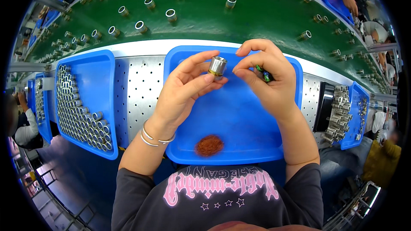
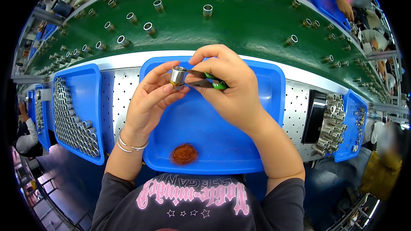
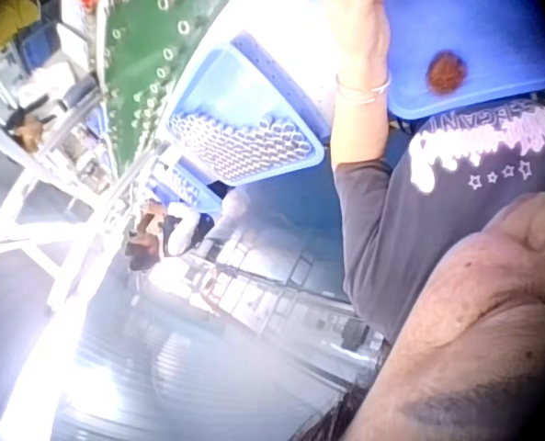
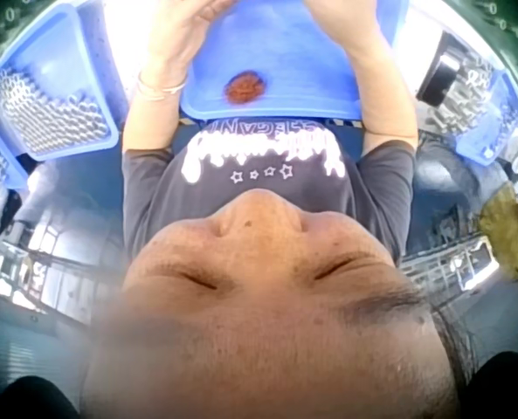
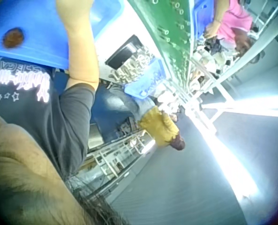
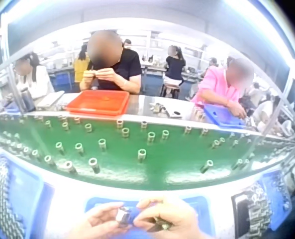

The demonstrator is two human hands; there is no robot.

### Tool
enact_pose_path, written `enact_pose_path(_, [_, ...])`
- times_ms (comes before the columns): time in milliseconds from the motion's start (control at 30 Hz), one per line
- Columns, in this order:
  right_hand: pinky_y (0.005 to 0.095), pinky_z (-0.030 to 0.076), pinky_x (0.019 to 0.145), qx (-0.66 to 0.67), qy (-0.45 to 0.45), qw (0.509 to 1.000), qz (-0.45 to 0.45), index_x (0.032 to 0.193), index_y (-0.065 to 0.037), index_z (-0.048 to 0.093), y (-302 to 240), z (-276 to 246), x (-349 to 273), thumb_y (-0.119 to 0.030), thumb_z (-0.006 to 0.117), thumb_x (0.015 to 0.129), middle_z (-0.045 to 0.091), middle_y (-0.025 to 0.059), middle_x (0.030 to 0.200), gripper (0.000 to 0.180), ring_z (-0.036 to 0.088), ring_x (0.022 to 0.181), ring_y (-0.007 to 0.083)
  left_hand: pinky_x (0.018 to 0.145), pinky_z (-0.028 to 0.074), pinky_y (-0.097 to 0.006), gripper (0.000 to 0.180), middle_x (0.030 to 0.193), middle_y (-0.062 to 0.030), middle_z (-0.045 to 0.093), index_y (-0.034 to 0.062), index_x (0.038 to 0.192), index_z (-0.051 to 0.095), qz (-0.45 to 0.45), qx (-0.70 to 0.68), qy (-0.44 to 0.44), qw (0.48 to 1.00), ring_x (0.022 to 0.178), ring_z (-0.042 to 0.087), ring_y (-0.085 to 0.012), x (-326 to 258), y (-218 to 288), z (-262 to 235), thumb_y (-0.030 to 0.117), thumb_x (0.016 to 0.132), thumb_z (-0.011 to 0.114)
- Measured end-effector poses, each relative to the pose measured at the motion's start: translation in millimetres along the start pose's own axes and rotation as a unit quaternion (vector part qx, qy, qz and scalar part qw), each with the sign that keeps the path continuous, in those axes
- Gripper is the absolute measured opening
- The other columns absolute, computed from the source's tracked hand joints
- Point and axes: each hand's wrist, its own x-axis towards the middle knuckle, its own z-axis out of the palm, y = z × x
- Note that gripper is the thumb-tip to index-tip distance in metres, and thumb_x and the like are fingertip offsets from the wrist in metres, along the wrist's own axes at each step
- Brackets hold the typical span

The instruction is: The person uses a pair of green-handled pliers to trim the edges of small cylindrical metal parts. They pick up each part from a blue tray, hold it in their left hand, and use the pliers in their right hand to snip off excess material. The person then places the finished part onto a green conveyor belt.

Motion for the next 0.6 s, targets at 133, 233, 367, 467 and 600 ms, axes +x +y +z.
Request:
enact_pose_path(133, [0.0251,0.047,0.063,0.008,-0.019,1.000,-0.021,0.081,-0.002,0.061,-6.2,1.7,-1.2,0.004,0.066,0.069,0.057,0.0084,0.093,0.015,0.057,0.079,0.0165,0.085,0.048,-0.030,0.040,0.104,-0.0107,0.058,0.0024,0.123,0.047,0.031,0.039,0.001,0.999,0.095,0.060,-0.0200,-0.5,-2.1,2.0,0.003,0.084,0.056])
enact_pose_path(233, [0.0245,0.047,0.063,0.006,-0.018,0.999,-0.040,0.081,-0.002,0.060,-8.3,3.1,-0.7,0.004,0.066,0.070,0.057,0.0081,0.093,0.014,0.056,0.079,0.0170,0.084,0.047,-0.028,0.039,0.103,-0.0105,0.058,0.0014,0.121,0.048,0.045,0.053,0.000,0.998,0.094,0.061,-0.0194,-0.5,-4.1,0.7,0.000,0.083,0.057])
enact_pose_path(367, [0.0245,0.046,0.062,0.021,-0.038,0.998,-0.036,0.081,-0.002,0.060,-11.0,2.2,-1.5,0.004,0.066,0.070,0.057,0.0080,0.092,0.014,0.056,0.078,0.0170,0.084,0.048,-0.027,0.039,0.103,-0.0092,0.057,0.0009,0.119,0.049,0.056,0.084,-0.006,0.995,0.093,0.061,-0.0185,-1.0,-5.7,-0.6,-0.003,0.080,0.057])
enact_pose_path(467, [0.0246,0.046,0.061,0.028,-0.039,0.998,-0.034,0.082,-0.002,0.060,-14.3,2.4,-1.5,0.005,0.066,0.070,0.056,0.0088,0.092,0.015,0.056,0.079,0.0170,0.084,0.048,-0.027,0.039,0.103,-0.0084,0.057,0.0006,0.118,0.050,0.078,0.126,-0.006,0.989,0.094,0.060,-0.0167,-2.1,-6.2,2.8,-0.004,0.080,0.056])
enact_pose_path(600, [0.0234,0.046,0.063,0.074,-0.023,0.996,0.038,0.081,-0.001,0.059,-10.0,3.5,-1.4,0.004,0.063,0.075,0.058,0.0071,0.085,0.008,0.057,0.075,0.0146,0.085,0.049,-0.026,0.039,0.103,-0.0082,0.056,0.0008,0.117,0.052,0.092,0.164,0.001,0.982,0.094,0.060,-0.0148,-1.0,-10.0,3.1,-0.005,0.079,0.057])
